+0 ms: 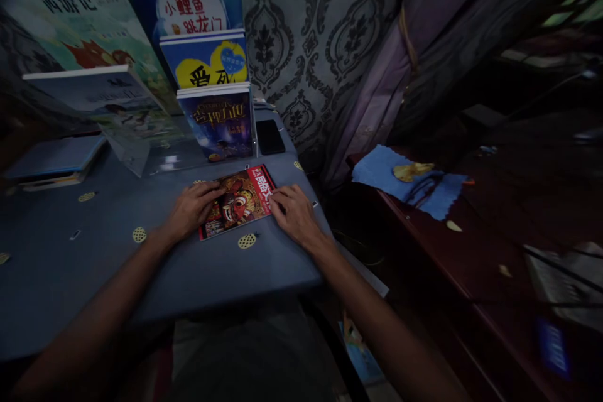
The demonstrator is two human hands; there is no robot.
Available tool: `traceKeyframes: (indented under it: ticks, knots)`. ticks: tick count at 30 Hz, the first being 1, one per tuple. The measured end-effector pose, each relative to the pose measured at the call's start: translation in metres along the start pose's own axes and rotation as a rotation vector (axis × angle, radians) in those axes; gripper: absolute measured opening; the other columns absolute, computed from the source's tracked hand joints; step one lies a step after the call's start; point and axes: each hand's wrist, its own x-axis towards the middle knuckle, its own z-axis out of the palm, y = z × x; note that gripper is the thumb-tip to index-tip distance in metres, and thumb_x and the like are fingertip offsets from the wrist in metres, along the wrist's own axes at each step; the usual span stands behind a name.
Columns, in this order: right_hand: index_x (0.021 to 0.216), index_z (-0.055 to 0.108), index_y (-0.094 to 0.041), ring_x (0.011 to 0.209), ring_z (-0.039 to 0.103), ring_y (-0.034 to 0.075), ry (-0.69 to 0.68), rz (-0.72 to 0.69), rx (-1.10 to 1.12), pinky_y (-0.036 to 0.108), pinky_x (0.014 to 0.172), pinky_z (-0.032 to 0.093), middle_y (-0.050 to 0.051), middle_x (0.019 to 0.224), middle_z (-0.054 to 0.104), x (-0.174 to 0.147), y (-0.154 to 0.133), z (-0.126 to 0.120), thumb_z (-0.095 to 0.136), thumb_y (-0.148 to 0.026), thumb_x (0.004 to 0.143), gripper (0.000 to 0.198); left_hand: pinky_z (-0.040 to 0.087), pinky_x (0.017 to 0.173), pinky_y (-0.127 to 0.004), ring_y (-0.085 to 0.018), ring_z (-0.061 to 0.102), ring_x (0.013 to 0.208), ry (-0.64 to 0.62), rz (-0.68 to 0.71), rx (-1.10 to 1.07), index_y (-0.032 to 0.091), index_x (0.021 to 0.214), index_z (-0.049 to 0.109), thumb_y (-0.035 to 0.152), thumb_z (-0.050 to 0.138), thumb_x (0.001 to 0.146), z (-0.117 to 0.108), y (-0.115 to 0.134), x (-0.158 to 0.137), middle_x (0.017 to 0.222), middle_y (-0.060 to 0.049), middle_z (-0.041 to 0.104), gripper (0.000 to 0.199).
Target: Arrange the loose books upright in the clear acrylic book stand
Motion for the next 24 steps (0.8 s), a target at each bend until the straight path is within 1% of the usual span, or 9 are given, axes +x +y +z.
traceKeyframes:
  ticks: [3,6,10,13,16,20,22,24]
  knots:
    - [0.094,0.074,-0.020,0.087,0.065,0.024,-0.006,-0.006,-0.007,0.041,0.080,0.052,0.009,0.099,0.075,0.000,-0.001,-0.001,0.050,-0.021,0.098,0.025,0.048,0.102,-0.050,-0.026,0.062,0.121,-0.006,0.042,-0.016,0.024,0.126,0.068,0.013,0.046,0.096,0.003,0.001,0.001,0.131,-0.011,0.068,0.038]
    - [0.093,0.074,-0.020,0.087,0.065,0.024,-0.011,0.001,-0.013,0.040,0.081,0.052,0.009,0.099,0.075,0.000,-0.001,-0.001,0.050,-0.020,0.097,0.024,0.046,0.104,-0.051,-0.026,0.060,0.124,0.011,0.076,-0.059,0.026,0.127,0.068,0.013,0.049,0.096,0.005,0.003,0.000,0.132,-0.010,0.067,0.039]
    - [0.094,0.074,-0.020,0.088,0.064,0.024,-0.014,0.008,-0.011,0.041,0.082,0.052,0.009,0.100,0.075,-0.001,-0.001,0.000,0.051,-0.020,0.098,0.023,0.044,0.105,-0.052,-0.027,0.056,0.128,-0.007,0.082,-0.119,0.029,0.131,0.066,0.012,0.051,0.093,0.004,0.005,-0.002,0.136,-0.009,0.064,0.044]
    - [0.099,0.075,-0.020,0.091,0.064,0.025,-0.032,0.027,-0.018,0.041,0.084,0.052,0.010,0.104,0.075,-0.002,-0.002,0.000,0.054,-0.024,0.098,0.021,0.042,0.107,-0.054,-0.029,0.052,0.133,-0.041,0.058,-0.114,0.029,0.133,0.065,0.014,0.049,0.094,0.003,0.007,-0.002,0.139,-0.010,0.062,0.045]
    - [0.102,0.075,-0.022,0.094,0.063,0.026,-0.065,0.063,-0.033,0.042,0.085,0.052,0.009,0.107,0.074,-0.003,-0.004,-0.001,0.055,-0.027,0.098,0.021,0.040,0.109,-0.057,-0.032,0.047,0.140,-0.068,0.005,-0.058,0.027,0.134,0.064,0.015,0.046,0.095,0.002,0.009,-0.001,0.143,-0.011,0.060,0.044]
    - [0.102,0.076,-0.023,0.097,0.061,0.028,-0.081,0.088,-0.070,0.044,0.085,0.050,0.009,0.109,0.074,-0.004,-0.004,-0.002,0.059,-0.028,0.096,0.019,0.038,0.111,-0.060,-0.033,0.044,0.142,-0.083,-0.048,-0.026,0.028,0.135,0.063,0.018,0.044,0.097,0.003,0.010,-0.001,0.144,-0.011,0.059,0.043]
    - [0.100,0.076,-0.023,0.098,0.061,0.028,-0.060,0.090,-0.098,0.044,0.084,0.049,0.009,0.105,0.073,-0.004,-0.003,-0.002,0.061,-0.028,0.095,0.017,0.039,0.110,-0.061,-0.034,0.044,0.142,-0.087,-0.063,-0.014,0.028,0.136,0.062,0.019,0.044,0.097,0.002,0.010,-0.001,0.146,-0.011,0.058,0.043]
    - [0.095,0.076,-0.023,0.093,0.062,0.027,-0.046,0.089,-0.121,0.042,0.081,0.048,0.009,0.097,0.072,-0.005,-0.004,-0.002,0.061,-0.029,0.095,0.016,0.039,0.110,-0.060,-0.034,0.044,0.142,-0.091,-0.081,0.008,0.028,0.136,0.062,0.021,0.044,0.098,0.002,0.011,-0.001,0.146,-0.010,0.058,0.043]
